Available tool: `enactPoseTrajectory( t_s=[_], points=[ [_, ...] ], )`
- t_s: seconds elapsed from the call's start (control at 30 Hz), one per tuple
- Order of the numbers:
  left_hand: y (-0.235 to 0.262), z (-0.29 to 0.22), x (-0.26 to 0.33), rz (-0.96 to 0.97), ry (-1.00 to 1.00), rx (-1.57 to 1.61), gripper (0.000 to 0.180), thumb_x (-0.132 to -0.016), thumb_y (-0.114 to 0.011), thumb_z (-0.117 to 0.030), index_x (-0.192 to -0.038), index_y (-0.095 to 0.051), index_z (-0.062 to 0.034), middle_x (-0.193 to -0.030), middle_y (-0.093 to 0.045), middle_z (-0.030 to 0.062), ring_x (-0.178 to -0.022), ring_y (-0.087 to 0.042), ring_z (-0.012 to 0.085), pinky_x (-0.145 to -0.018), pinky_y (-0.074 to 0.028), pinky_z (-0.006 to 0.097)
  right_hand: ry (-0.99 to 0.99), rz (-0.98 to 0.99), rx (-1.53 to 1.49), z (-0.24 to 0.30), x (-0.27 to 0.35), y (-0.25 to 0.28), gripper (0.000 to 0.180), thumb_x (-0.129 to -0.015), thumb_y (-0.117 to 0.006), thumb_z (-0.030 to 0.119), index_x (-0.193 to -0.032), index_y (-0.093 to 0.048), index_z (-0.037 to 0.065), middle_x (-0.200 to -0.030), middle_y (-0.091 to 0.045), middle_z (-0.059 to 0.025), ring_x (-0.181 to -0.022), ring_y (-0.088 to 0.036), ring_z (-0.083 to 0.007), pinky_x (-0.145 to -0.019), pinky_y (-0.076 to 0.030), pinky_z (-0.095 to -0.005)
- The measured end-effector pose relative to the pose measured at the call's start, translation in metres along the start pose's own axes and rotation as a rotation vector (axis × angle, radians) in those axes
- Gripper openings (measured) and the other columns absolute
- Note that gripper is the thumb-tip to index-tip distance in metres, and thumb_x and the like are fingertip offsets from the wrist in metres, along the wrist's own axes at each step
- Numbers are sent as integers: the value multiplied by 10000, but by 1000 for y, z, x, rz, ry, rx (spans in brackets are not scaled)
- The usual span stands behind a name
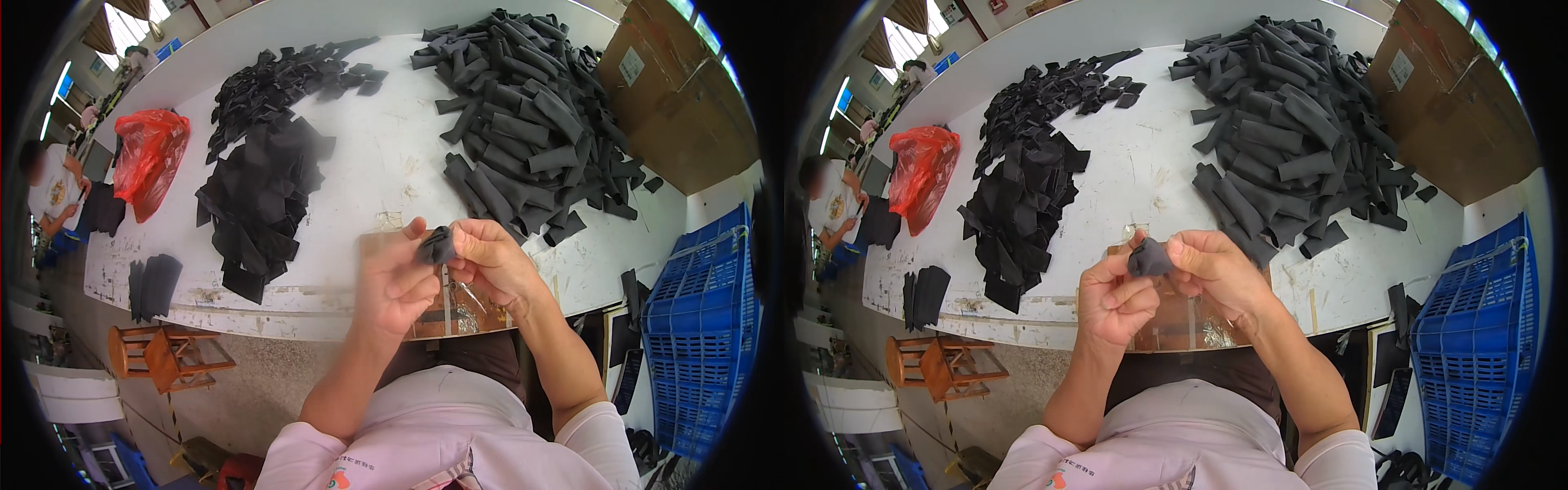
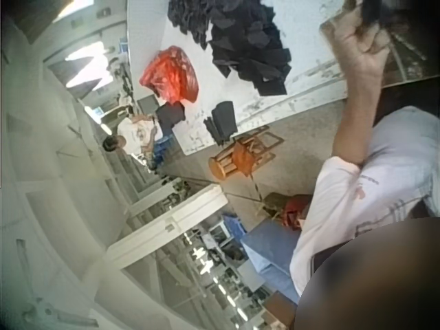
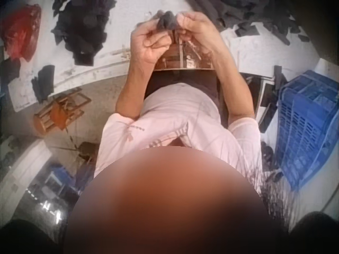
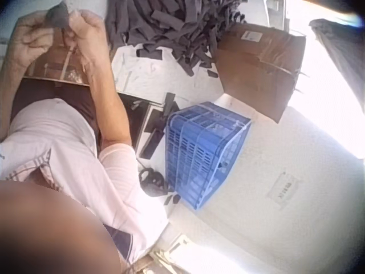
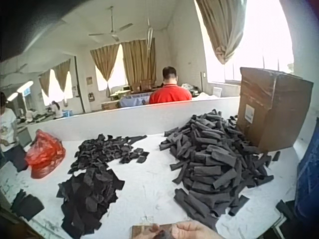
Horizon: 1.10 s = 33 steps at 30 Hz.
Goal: Assembling or preparing black flexible components at a factory workbench.
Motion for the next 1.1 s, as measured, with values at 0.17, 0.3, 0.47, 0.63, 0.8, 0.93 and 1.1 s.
enactPoseTrajectory(
  t_s=[0.17, 0.3, 0.47, 0.63, 0.8, 0.93, 1.1],
  points=[
    [-10, 0, 0, -74, -102, 5, 215, -856, -391, -25, -1032, -507, 15, -853, -589, 151, -335, -330, 29, -318, -228, 168, 32, 24, 14, 9, -6, -4, 272, -841, -560, 264, -688, -508, 45, -559, -408, 26, -500, -327, -54, -455, -266, -189],
    [-26, -1, -2, -8, -127, 293, 283, -824, -349, 20, -1067, -479, 86, -773, -587, 139, -306, -298, 54, -313, -238, 176, 56, 107, 40, 21, -16, -10, 267, -837, -566, 249, -677, -515, 41, -551, -409, 25, -474, -333, -53, -437, -270, -186],
    [25, -4, 4, -88, -131, 42, 233, -852, -394, -1, -1065, -488, -4, -848, -595, 111, -350, -315, 23, -330, -247, 162, -18, 101, -84, -8, -13, 2, 278, -831, -574, 275, -684, -522, 45, -560, -424, 21, -481, -364, -60, -447, -294, -185],
    [-21, 11, 9, -121, -296, -447, 255, -830, -463, -14, -1084, -465, -28, -799, -581, 77, -369, -326, 20, -338, -247, 158, 75, 78, 84, 5, -16, 3, 272, -836, -568, 280, -707, -536, 43, -581, -448, 28, -507, -388, -57, -460, -320, -199],
    [-11, 11, 18, -264, -539, -1302, 304, -826, -491, 21, -1107, -377, 11, -812, -579, 85, -391, -320, 8, -345, -228, 145, 75, 237, 157, -12, -20, 7, 269, -842, -558, 285, -725, -537, 45, -604, -473, 27, -534, -409, -56, -499, -342, -190],
    [13, 2, 16, -202, -419, -718, 230, -828, -497, 7, -1048, -431, 0, -836, -581, 93, -381, -310, 18, -352, -234, 160, 101, 93, 39, -30, -12, 12, 294, -841, -556, 315, -725, -529, 47, -599, -459, 26, -532, -389, -57, -498, -333, -195],
    [-9, 3, 7, 90, -118, 25, 299, -847, -448, -77, -1138, -450, -7, -899, -582, 122, -367, -299, 26, -362, -239, 170, 187, 149, 194, 20, -11, -10, 270, -842, -561, 261, -688, -516, 43, -582, -442, 29, -518, -371, -54, -443, -301, -202]
  ],
)
Point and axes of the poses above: each hand's wrist, its own x-axis away from the middle knuckle, its own y-axis out of the back of the hand, z = x × y, the point moved 3 cm from there along -x, towards the middle knuckle
